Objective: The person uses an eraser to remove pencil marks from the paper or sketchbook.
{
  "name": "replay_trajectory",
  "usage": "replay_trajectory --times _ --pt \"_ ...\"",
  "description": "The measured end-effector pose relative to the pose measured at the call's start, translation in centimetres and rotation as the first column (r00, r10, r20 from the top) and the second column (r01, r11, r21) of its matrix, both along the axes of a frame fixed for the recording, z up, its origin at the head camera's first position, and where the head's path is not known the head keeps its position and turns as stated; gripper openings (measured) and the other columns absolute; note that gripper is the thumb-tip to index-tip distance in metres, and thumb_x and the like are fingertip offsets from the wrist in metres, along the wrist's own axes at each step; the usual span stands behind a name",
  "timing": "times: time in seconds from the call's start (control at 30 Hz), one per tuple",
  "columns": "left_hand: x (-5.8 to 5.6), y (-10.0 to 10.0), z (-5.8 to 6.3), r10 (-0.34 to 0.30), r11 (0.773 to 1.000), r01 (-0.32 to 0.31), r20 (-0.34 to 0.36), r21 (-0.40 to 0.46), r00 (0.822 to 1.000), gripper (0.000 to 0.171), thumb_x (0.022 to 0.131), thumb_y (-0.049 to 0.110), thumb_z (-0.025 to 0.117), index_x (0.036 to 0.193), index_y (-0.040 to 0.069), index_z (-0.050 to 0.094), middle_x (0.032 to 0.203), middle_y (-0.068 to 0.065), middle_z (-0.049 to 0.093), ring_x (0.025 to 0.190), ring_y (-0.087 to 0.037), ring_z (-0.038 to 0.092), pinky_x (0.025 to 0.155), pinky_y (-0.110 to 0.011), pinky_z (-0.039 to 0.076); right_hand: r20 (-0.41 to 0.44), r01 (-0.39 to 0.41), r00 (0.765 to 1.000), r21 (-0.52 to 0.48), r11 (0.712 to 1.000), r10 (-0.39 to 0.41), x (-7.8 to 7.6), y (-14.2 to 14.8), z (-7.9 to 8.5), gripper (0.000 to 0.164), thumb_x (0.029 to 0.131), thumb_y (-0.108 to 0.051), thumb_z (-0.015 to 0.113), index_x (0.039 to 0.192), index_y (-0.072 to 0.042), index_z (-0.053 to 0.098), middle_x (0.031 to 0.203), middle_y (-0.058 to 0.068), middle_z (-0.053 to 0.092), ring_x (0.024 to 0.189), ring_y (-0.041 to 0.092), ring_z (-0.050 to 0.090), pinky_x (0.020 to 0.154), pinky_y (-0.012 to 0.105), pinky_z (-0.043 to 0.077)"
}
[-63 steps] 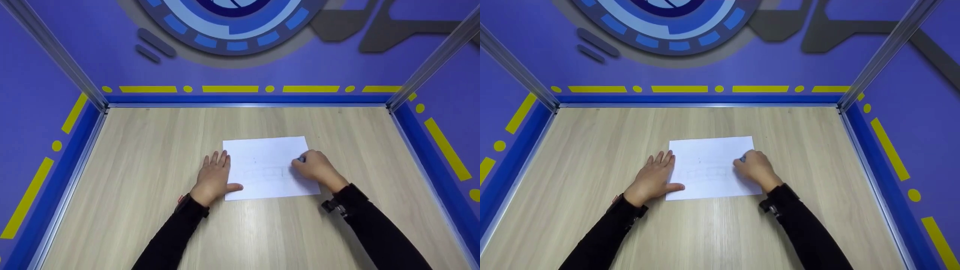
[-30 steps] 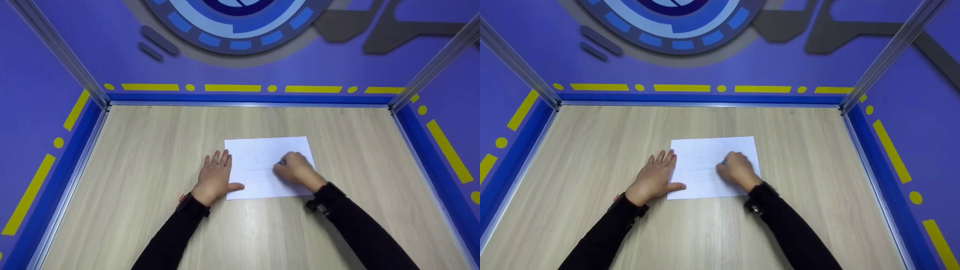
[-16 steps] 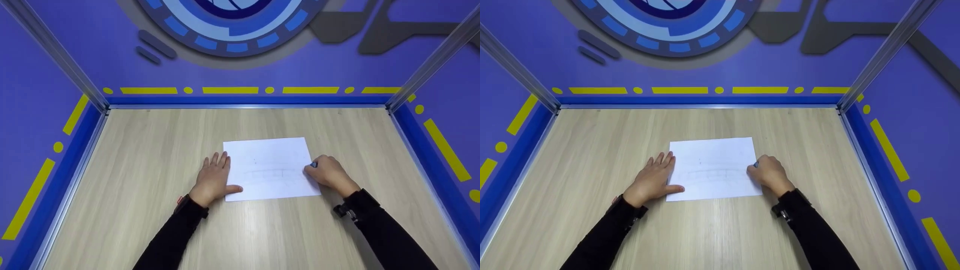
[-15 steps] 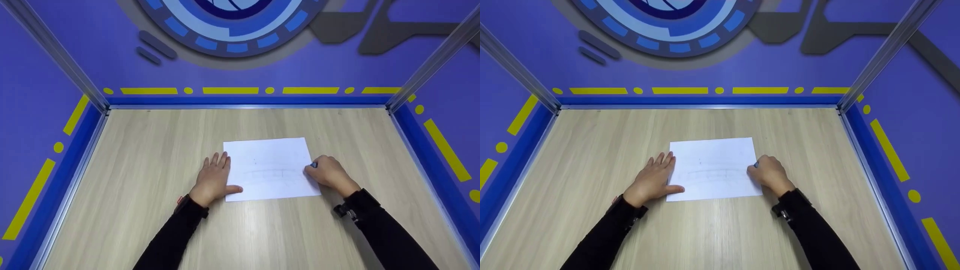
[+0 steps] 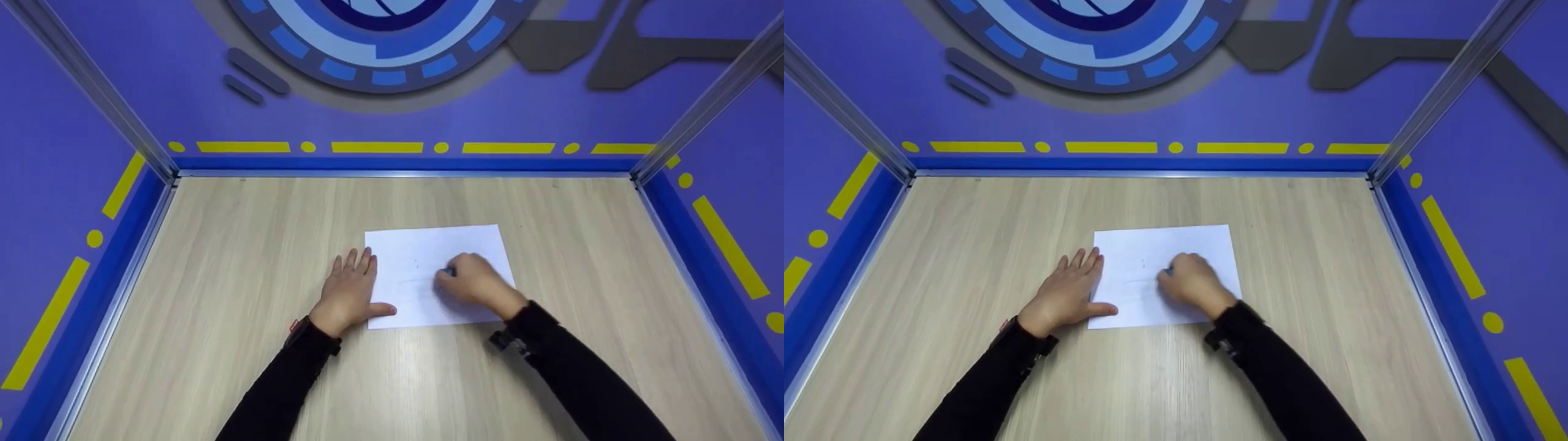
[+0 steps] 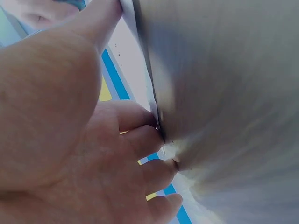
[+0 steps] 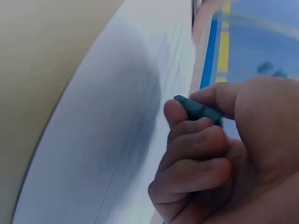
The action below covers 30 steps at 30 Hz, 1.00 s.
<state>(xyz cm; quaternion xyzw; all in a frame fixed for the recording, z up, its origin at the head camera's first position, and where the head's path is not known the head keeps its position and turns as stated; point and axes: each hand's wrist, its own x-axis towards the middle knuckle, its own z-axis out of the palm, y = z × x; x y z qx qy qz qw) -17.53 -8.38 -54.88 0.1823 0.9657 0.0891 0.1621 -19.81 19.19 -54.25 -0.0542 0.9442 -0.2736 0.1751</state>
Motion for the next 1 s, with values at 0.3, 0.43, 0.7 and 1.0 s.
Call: replay_trajectory --times 0.3,0.43,0.7,1.0 --pt "0.1 0.4 -0.1 -0.021 1.000 0.021 -0.031 -0.001 0.999 0.119 0.091 0.072 0.078 0.171 -0.003 0.034 0.183 -0.022 0.026 0.171 -0.047 0.023 0.139 -0.066 0.019 -0.044 -0.113 0.992 0.036 0.993 0.114 -0.6 -9.4 -0.9 0.034 0.099 -0.033 0.068 0.075 -0.010 0.072 0.081 0.008 0.072 0.082 0.027 0.064 0.084 0.048 0.058" --pt "0.0 0.6 0.0 -0.020 1.000 0.020 -0.027 -0.011 0.999 0.119 0.091 0.073 0.077 0.172 -0.002 0.033 0.183 -0.022 0.025 0.171 -0.045 0.022 0.139 -0.065 0.019 -0.058 -0.108 0.992 0.059 0.992 0.112 -1.0 -9.7 -1.2 0.032 0.096 -0.032 0.070 0.070 -0.012 0.069 0.079 0.007 0.071 0.081 0.026 0.064 0.079 0.045 0.058" --pt "-0.2 0.6 0.0 -0.008 0.999 0.008 -0.005 -0.033 1.000 0.122 0.091 0.077 0.074 0.173 -0.001 0.029 0.185 -0.020 0.021 0.173 -0.044 0.018 0.140 -0.065 0.016 -0.032 0.004 0.999 0.061 0.998 -0.003 -1.0 -2.9 -1.1 0.023 0.090 -0.028 0.072 0.080 -0.008 0.079 0.083 0.006 0.070 0.077 0.023 0.060 0.070 0.037 0.050" --pt "0.0 0.0 -0.1 0.007 1.000 -0.007 0.020 -0.003 1.000 0.122 0.092 0.074 0.075 0.174 -0.001 0.026 0.186 -0.020 0.017 0.173 -0.044 0.014 0.140 -0.065 0.013 0.017 0.143 0.989 0.087 0.986 -0.145 0.1 8.8 -0.9 0.032 0.094 -0.032 0.070 0.084 -0.002 0.075 0.080 0.007 0.062 0.070 0.022 0.055 0.060 0.030 0.042"
